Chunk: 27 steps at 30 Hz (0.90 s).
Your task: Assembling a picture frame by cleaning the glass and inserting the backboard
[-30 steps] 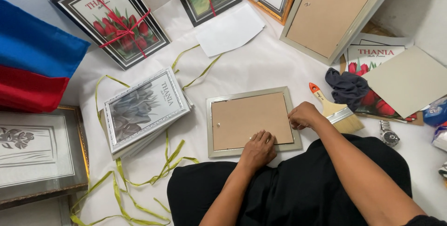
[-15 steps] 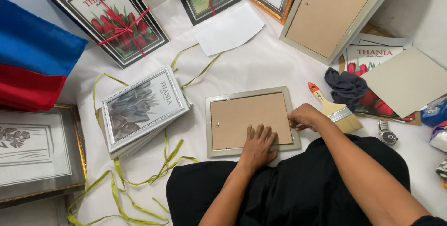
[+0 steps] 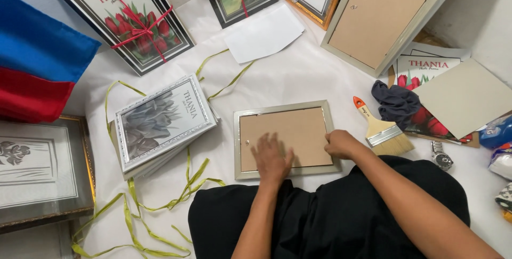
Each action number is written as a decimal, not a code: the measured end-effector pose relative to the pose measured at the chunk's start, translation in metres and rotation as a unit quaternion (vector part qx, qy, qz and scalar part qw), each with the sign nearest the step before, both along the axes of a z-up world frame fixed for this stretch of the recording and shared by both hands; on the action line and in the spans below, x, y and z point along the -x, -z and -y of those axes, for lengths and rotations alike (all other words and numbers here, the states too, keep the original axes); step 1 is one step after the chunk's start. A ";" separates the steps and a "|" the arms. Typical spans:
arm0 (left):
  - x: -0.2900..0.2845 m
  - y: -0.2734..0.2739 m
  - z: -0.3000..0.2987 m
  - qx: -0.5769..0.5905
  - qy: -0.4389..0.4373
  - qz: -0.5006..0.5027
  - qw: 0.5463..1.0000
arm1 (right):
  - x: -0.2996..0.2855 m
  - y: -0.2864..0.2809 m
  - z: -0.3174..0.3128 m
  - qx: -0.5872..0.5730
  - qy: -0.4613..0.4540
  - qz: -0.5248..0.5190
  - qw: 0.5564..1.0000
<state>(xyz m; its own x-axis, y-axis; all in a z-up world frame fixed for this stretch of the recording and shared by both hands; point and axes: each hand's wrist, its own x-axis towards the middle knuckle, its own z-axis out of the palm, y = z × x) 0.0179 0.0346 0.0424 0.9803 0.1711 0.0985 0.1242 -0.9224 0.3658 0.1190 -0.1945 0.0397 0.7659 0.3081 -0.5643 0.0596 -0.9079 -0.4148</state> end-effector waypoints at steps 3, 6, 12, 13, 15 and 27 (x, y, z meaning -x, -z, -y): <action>-0.006 0.038 -0.042 0.014 -0.197 -0.062 0.978 | 0.013 0.022 -0.008 0.079 -0.075 0.060 0.992; -0.013 0.073 -0.076 0.064 -0.294 -0.130 0.945 | 0.007 0.035 -0.006 0.076 -0.090 0.078 0.990; -0.014 0.072 -0.077 0.076 -0.310 -0.168 0.933 | 0.010 -0.012 0.001 0.019 0.057 0.010 0.998; -0.015 0.073 -0.079 0.075 -0.310 -0.170 0.933 | 0.018 -0.034 -0.003 0.019 0.058 0.008 0.998; -0.014 0.076 -0.083 0.081 -0.311 -0.166 0.932 | 0.035 -0.076 -0.011 0.044 0.033 -0.032 0.998; -0.001 0.008 -0.068 0.172 -0.234 -0.194 0.937 | 0.017 -0.036 -0.003 0.055 0.054 0.025 0.997</action>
